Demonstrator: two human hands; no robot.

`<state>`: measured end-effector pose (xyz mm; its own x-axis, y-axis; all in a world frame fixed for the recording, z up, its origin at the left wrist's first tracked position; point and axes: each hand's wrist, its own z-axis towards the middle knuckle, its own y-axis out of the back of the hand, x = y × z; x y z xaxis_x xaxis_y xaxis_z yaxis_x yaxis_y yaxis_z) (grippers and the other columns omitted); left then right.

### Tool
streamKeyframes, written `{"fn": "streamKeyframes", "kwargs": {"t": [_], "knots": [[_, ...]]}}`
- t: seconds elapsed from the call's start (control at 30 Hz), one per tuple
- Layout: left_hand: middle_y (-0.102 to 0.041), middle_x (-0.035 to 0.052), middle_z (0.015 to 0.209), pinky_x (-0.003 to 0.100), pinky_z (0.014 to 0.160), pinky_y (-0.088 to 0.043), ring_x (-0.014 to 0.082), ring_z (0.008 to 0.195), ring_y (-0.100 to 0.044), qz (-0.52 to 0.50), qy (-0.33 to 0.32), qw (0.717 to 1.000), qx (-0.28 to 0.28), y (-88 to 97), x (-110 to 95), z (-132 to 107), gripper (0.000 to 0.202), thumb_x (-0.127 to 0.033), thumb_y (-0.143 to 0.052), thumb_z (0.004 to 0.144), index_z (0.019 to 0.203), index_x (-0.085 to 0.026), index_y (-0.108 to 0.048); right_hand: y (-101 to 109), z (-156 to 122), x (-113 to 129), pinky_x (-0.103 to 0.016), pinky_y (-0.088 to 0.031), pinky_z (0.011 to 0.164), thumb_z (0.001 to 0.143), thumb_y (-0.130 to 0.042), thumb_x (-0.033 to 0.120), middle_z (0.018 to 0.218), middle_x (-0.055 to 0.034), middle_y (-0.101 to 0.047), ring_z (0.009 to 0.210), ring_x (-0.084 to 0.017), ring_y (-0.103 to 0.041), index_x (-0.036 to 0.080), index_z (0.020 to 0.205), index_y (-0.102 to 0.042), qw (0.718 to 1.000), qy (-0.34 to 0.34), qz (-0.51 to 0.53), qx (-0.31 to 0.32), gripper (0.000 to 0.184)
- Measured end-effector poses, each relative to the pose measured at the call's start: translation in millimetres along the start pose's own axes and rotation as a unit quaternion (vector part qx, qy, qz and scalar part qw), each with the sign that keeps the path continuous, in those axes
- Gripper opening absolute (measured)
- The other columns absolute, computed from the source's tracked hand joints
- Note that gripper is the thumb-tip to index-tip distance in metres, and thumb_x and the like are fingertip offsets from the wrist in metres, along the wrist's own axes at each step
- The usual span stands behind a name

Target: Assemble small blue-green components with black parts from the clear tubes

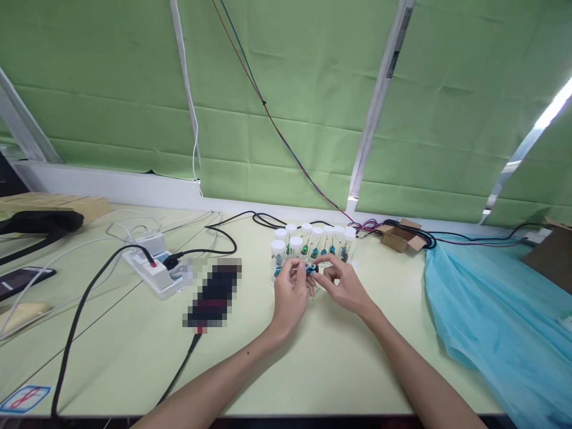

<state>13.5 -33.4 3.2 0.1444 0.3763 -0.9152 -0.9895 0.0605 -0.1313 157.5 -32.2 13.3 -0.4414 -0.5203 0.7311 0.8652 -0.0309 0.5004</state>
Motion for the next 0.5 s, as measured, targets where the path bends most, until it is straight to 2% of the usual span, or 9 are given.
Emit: {"fn": "streamKeyframes", "kwargs": {"t": [0.3, 0.5], "knots": [[-0.054, -0.0034, 0.058, 0.023, 0.050, -0.044, 0.0112, 0.048, -0.053, -0.019, 0.011, 1.000, 0.018, -0.2, 2.0, -0.3, 0.023, -0.042, -0.050, 0.089, 0.084, -0.020, -0.049, -1.4, 2.2, -6.0, -0.024, -0.030, 0.050, 0.090, -0.051, 0.040, 0.050, 0.0073, -0.037, 0.047, -0.010, -0.032, 0.018, 0.089, -0.057, 1.000, 0.009, -0.026, -0.013, 0.022], [-0.053, -0.0031, 0.058, 0.023, 0.047, -0.044, 0.0115, 0.048, -0.053, -0.025, 0.015, 0.999, 0.028, -1.4, 3.9, 0.5, 0.024, -0.042, -0.051, 0.089, 0.083, -0.019, -0.049, 0.3, 4.6, -4.1, -0.024, -0.028, 0.051, 0.095, -0.042, 0.042, 0.053, 0.0021, -0.042, 0.051, -0.011, -0.036, 0.017, 0.058, -0.050, 0.998, 0.030, -0.056, -0.022, 0.045]]}}
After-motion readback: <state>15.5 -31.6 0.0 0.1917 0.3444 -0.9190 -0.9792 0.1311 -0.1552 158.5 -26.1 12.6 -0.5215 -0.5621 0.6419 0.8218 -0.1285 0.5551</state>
